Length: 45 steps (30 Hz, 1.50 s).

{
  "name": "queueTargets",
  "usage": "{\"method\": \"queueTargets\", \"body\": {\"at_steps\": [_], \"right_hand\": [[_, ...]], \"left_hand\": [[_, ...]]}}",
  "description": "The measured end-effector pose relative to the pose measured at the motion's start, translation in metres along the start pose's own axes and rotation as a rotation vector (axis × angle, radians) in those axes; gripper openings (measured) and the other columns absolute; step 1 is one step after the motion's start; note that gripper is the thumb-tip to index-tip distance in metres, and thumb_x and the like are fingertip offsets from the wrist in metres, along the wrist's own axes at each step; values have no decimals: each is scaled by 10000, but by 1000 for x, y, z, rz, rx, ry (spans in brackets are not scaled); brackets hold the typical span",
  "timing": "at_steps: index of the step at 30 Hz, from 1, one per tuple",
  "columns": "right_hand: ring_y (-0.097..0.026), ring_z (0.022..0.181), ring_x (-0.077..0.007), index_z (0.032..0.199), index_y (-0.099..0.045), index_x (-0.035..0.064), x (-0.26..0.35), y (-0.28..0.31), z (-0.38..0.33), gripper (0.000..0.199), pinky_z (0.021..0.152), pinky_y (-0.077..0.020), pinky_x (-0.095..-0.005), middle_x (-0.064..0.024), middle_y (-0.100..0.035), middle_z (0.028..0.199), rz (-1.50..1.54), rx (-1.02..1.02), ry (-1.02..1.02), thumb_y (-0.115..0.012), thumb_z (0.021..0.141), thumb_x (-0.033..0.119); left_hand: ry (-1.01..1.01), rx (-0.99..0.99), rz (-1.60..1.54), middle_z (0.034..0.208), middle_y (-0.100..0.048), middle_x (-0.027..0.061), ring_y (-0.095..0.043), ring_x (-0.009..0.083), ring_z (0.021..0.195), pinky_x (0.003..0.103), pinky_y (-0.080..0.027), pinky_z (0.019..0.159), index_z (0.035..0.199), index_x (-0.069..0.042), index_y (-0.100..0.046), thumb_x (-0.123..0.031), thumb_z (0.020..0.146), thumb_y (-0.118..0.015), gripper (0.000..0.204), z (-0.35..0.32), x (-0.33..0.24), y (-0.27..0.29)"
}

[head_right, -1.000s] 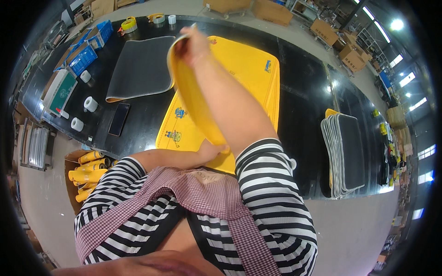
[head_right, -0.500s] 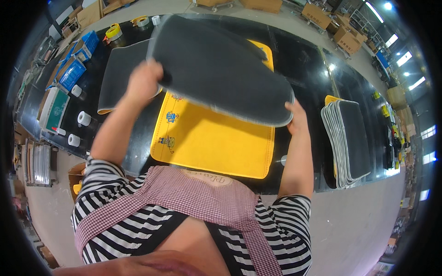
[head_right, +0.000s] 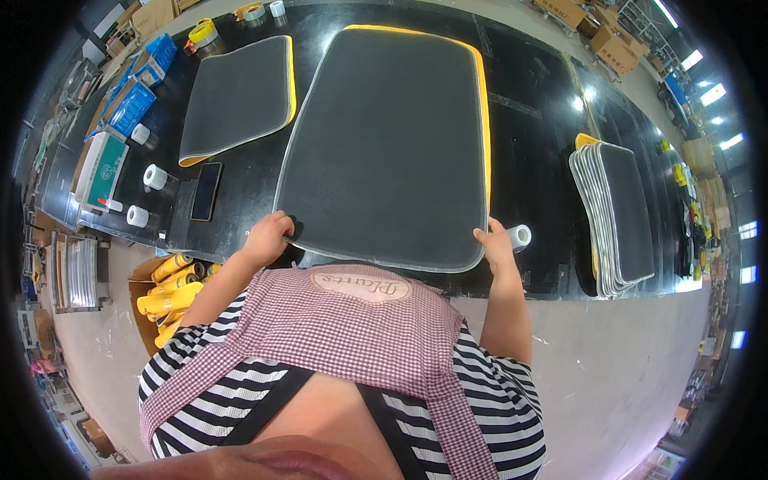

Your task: The person rolls a yellow mat with a black surface on a table, secures it with tape, and places it in a box. They repeat this process for multiple mats.

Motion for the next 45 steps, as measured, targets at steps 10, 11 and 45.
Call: {"method": "queueTargets", "body": {"at_steps": [10, 11, 45], "right_hand": [[-698, 1105, -302, 1351, -622, 8, -4, -38, -24, 370, 907, -575, -360, -226, -694, 1174, 1060, 126, -233, -608, 1066, 243], [-666, 1204, -321, 1352, -625, 17, 1, -43, -5, 371, 969, -559, -380, -230, -669, 1267, 1086, 85, -233, -605, 1069, 257], [-617, 1025, -265, 1145, -773, 140, 67, -140, -100, 284, 895, -465, -416, -43, -678, 1056, -752, -187, 1053, -653, 893, 93]], "left_hand": [[408, -103, -504, 825, -723, 117, -677, 334, 754, 426, -547, 728, 950, -67, -761, -322, 890, -808, 266, 49, 47, 14], [420, -166, -448, 823, -724, 111, -675, 336, 758, 430, -548, 735, 958, -73, -760, -326, 886, -809, 267, 66, 51, 16], [-272, -340, -42, 990, -636, 9, -593, 226, 971, 419, -424, 925, 1114, -197, -796, -173, 852, -779, 263, 11, -100, -30]]}}
Point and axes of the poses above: each hand's wrist, its own z-axis towards the middle knuckle, its own y-axis out of the back of the hand, x = y × z, the point moved 10 cm from there along z, towards the middle knuckle
